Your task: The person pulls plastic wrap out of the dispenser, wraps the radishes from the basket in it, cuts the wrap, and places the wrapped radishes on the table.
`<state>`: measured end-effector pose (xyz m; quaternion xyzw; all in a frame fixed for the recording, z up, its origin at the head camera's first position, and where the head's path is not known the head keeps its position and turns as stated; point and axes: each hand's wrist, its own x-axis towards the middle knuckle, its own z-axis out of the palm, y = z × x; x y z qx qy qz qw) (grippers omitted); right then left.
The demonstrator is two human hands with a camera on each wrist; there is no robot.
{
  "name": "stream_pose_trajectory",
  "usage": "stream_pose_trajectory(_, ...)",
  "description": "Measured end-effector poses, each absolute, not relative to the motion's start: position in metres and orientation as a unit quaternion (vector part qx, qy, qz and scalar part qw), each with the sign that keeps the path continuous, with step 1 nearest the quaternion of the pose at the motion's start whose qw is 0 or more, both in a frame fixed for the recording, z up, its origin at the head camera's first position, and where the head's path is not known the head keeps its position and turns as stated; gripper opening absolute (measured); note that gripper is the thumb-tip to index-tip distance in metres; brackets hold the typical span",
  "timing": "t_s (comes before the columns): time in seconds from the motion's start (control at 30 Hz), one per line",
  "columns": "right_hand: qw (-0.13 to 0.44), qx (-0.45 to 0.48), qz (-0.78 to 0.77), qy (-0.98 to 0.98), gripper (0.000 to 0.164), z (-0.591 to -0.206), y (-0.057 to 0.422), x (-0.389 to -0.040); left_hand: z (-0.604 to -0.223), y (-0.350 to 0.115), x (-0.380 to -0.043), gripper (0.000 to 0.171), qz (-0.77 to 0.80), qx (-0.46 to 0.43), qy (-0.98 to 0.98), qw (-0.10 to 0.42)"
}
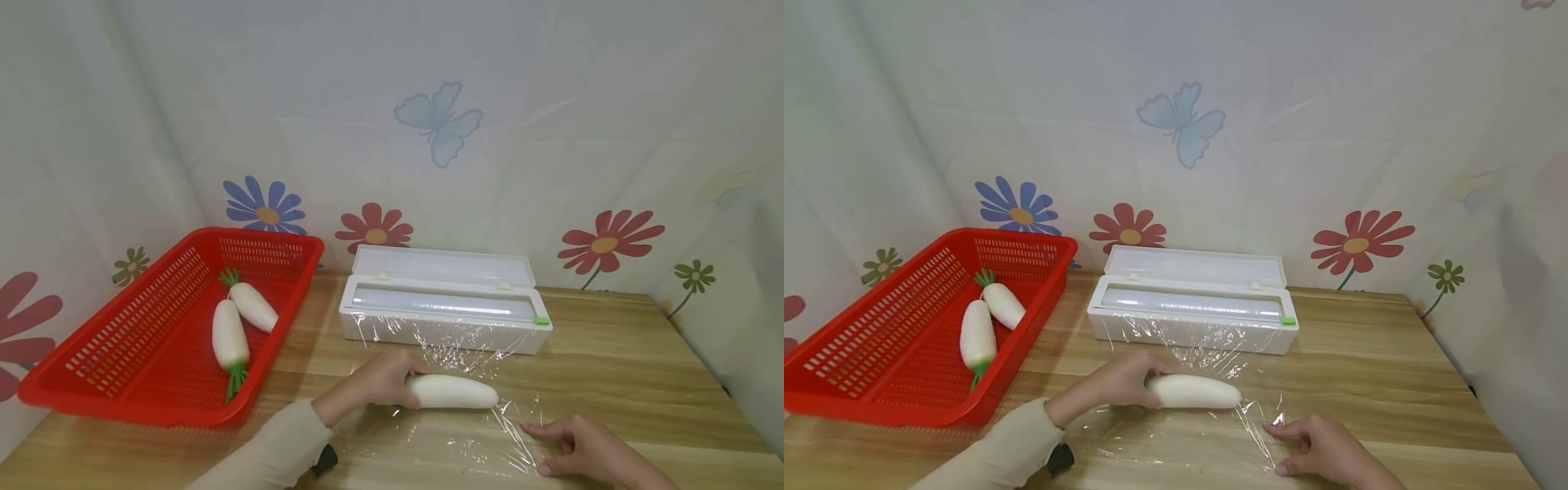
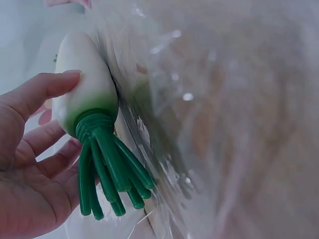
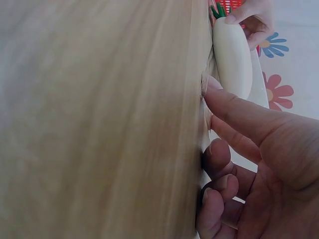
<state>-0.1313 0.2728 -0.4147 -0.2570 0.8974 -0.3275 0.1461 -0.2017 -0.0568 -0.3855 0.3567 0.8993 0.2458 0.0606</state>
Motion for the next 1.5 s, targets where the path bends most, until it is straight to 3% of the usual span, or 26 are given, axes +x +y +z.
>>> stream_pose_trajectory(0.27,0.109,-0.294,-0.33,0.89,0.05,-0.419,0.274,-0.132,-0.387,-0.059,-0.202,0.048,0.261,0.353,0.897,0.061)
stream_pose_trajectory(0.6,0.175,-0.251,-0.346,0.887,0.055,-0.415,0.272,-0.131,-0.381,-0.068,-0.195,0.049,0.275,0.331,0.901,0.046)
stream_pose_trajectory(0.9,0.186,-0.253,-0.379,0.871,0.055,-0.408,0.274,-0.129,-0.368,-0.107,-0.166,0.043,0.295,0.332,0.895,0.034)
stream_pose_trajectory(1.27,0.23,-0.264,-0.445,0.824,0.053,-0.408,0.275,-0.131,-0.384,-0.146,-0.152,0.04,0.325,0.31,0.889,0.087)
stream_pose_trajectory(1.5,0.235,-0.278,-0.465,0.807,0.051,-0.412,0.278,-0.131,-0.391,-0.151,-0.15,0.055,0.323,0.26,0.9,0.13)
